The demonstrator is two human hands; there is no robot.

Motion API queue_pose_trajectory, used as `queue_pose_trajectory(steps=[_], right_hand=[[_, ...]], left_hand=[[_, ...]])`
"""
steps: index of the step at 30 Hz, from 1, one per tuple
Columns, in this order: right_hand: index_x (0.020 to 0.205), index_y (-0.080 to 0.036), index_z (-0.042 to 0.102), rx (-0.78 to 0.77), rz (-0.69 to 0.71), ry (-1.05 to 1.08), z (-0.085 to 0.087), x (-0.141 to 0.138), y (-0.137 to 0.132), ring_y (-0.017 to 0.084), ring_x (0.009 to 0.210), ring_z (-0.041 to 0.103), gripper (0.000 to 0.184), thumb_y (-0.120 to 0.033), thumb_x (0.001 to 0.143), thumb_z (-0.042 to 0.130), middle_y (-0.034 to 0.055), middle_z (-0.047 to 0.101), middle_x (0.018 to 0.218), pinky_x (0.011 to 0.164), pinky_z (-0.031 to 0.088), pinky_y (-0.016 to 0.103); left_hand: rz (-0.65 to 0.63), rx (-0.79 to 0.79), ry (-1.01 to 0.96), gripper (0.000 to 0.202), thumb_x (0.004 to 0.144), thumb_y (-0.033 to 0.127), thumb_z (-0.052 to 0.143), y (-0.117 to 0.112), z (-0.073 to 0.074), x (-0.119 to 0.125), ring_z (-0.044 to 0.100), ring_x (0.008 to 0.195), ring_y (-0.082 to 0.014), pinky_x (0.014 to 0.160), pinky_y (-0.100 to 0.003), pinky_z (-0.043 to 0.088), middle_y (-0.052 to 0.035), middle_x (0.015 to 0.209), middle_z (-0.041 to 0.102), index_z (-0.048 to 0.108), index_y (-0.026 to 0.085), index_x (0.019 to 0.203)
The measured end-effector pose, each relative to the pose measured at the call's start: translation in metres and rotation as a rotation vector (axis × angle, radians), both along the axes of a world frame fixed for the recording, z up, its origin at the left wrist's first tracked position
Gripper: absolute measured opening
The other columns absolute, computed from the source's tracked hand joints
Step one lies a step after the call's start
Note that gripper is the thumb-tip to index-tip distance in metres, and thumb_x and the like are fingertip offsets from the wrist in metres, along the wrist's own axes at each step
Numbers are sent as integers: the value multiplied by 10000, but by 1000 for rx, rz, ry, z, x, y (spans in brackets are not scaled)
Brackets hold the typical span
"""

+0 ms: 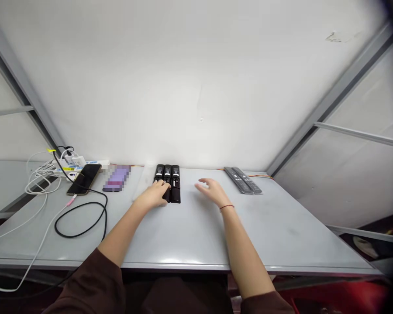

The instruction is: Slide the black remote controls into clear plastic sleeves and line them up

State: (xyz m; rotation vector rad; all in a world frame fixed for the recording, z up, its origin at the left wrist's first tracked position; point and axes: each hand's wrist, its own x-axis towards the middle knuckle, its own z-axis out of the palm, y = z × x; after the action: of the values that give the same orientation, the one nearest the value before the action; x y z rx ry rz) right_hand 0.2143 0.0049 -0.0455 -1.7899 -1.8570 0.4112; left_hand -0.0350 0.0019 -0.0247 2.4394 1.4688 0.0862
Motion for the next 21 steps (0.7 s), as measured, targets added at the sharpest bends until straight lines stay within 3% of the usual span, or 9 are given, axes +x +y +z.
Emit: queue_pose_trajectory(steps=[3,6,9,14,18,21], right_hand=[[1244,-141,535,74,-614,-122,0,46,3,345,1188,429,453,-305,822,526,199,493,1275,930,369,450],[1252,-40,507,0,-794,-91,-6,76,0,406,1162,426,489,-295,837,464,304,465,1238,866,382,513],[1125,-55,594,-65,-832,-64,-12,84,0,413,1136,440,425,-318,811,483,296,464,1230,848,389,522],[1160,-29,514,-41,-841,-44,-14,77,6,403,1209,362,461,-251,759,564,311,440,1254,905,361,493],[1086,-52,515,-44,-753,55,-15,74,10,376,1177,406,402,-155,706,593,293,484,1190,919,351,467],[987,-110,524,-41,-683,185,-17,68,14,328,1091,477,374,-187,644,651,211,541,1078,863,400,406]], left_hand=[[-7,46,-46,441,754,229,580,1,4,1,480,1087,-240,895,-331,416,-72,1139,519,510,228,1190],[-32,72,-85,361,800,228,544,1,4,6,494,1061,-235,907,-336,405,-80,1111,553,548,201,1160],[-81,106,-128,295,839,239,499,1,2,11,521,1008,-223,879,-336,414,-80,1063,590,581,177,1116],[-175,140,-198,255,874,266,439,3,-6,18,567,924,-208,819,-326,439,-51,921,648,610,182,1044],[-209,174,-223,271,891,228,378,4,-11,22,587,937,-201,836,-319,442,-55,995,656,618,186,1010],[-208,194,-244,303,897,220,358,3,-12,23,590,971,-198,860,-318,442,-59,1060,649,594,190,1084]])
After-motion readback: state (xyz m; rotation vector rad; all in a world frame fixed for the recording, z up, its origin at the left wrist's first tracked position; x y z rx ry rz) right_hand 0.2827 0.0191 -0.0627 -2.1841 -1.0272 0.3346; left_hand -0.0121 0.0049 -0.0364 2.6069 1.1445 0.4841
